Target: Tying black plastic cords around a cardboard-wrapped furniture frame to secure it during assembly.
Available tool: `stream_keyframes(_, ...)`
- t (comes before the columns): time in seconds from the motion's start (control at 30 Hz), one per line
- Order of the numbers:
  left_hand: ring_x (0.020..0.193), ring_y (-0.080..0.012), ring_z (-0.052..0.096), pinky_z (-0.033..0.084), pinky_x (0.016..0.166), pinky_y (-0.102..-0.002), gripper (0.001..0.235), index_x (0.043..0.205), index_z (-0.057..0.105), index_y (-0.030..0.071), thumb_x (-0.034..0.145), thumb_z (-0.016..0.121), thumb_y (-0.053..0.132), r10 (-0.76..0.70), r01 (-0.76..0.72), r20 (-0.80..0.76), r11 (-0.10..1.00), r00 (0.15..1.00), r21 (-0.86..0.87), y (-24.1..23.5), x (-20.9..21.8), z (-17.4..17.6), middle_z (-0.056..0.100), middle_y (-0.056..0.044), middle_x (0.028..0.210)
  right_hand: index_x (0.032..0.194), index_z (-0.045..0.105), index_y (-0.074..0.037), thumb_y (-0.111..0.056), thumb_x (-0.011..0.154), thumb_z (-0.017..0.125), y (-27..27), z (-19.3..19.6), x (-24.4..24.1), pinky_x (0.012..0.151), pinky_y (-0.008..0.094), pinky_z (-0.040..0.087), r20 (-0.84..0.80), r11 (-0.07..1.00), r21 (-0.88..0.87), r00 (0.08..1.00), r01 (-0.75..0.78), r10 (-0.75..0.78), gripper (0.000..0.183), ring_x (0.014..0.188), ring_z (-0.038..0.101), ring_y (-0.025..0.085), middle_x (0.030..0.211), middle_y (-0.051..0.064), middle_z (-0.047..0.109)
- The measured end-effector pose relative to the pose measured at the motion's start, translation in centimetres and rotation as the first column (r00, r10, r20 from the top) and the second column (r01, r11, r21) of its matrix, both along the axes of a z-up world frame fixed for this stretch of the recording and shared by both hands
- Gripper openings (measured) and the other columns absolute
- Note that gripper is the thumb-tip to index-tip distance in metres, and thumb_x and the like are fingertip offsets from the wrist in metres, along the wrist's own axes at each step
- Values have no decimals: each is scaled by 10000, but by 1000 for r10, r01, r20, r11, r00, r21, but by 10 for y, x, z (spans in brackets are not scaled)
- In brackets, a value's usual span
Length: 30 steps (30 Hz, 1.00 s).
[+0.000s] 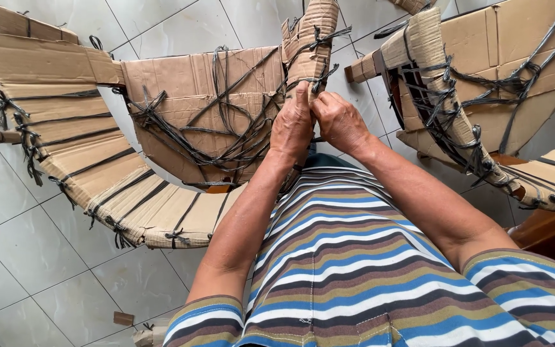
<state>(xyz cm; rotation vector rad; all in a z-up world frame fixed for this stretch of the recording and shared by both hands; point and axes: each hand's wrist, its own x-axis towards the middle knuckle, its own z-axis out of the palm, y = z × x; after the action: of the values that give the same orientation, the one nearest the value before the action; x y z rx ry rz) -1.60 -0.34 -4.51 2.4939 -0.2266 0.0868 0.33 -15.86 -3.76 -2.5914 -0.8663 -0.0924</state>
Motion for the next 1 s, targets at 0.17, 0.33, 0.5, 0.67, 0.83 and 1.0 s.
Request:
stream_keyframes(0.17,903,-394,667,589,745,-511,583,1403,400,101,864,602,8,-43,46,31,994,999,-103,12,1,-9,629,-150,956,969,658,-75,-114,998,654,-7,19,19,692,465,549,-508,964,241,861,114,26,49,815,669,355,817,128,615)
stream_keyframes(0.33,800,-297,654,567,692,-414,154,995,532,208,886,637,178,2,1,96,1000,995,-28,17,-3,-28,530,-36,826,973,724,-86,-107,1011,655,-7,21,17,635,263,560,-798,862,347,599,369,64,81,764,624,120,787,50,679)
stream_keyframes(0.5,782,-222,649,546,666,-365,110,948,605,233,860,668,212,64,-61,174,998,983,-22,10,-17,-19,534,31,837,999,713,-50,-105,1019,638,-2,31,11,623,210,558,-858,773,375,508,511,80,95,769,606,89,817,44,689)
stream_keyframes(0.67,839,-223,639,512,754,-347,156,964,611,168,895,670,295,-3,-71,342,976,940,204,5,-17,-12,567,-20,871,1007,735,-51,-111,1003,675,-8,12,17,599,201,568,-864,784,345,502,516,49,85,733,613,83,800,65,710)
stream_keyframes(0.83,749,-217,597,494,703,-339,147,891,568,155,929,638,278,-68,-51,390,957,919,287,4,-15,-19,504,-9,790,1008,752,-58,-95,964,712,-11,13,20,568,190,557,-861,798,326,507,507,30,70,691,600,71,757,56,696)
stream_keyframes(1.0,745,-240,601,492,692,-353,93,856,555,141,909,594,207,-61,-30,358,969,932,245,7,-13,-15,515,-41,783,942,749,-70,-166,955,769,-14,6,18,545,297,514,-775,827,308,628,471,-68,99,649,592,122,667,72,645)
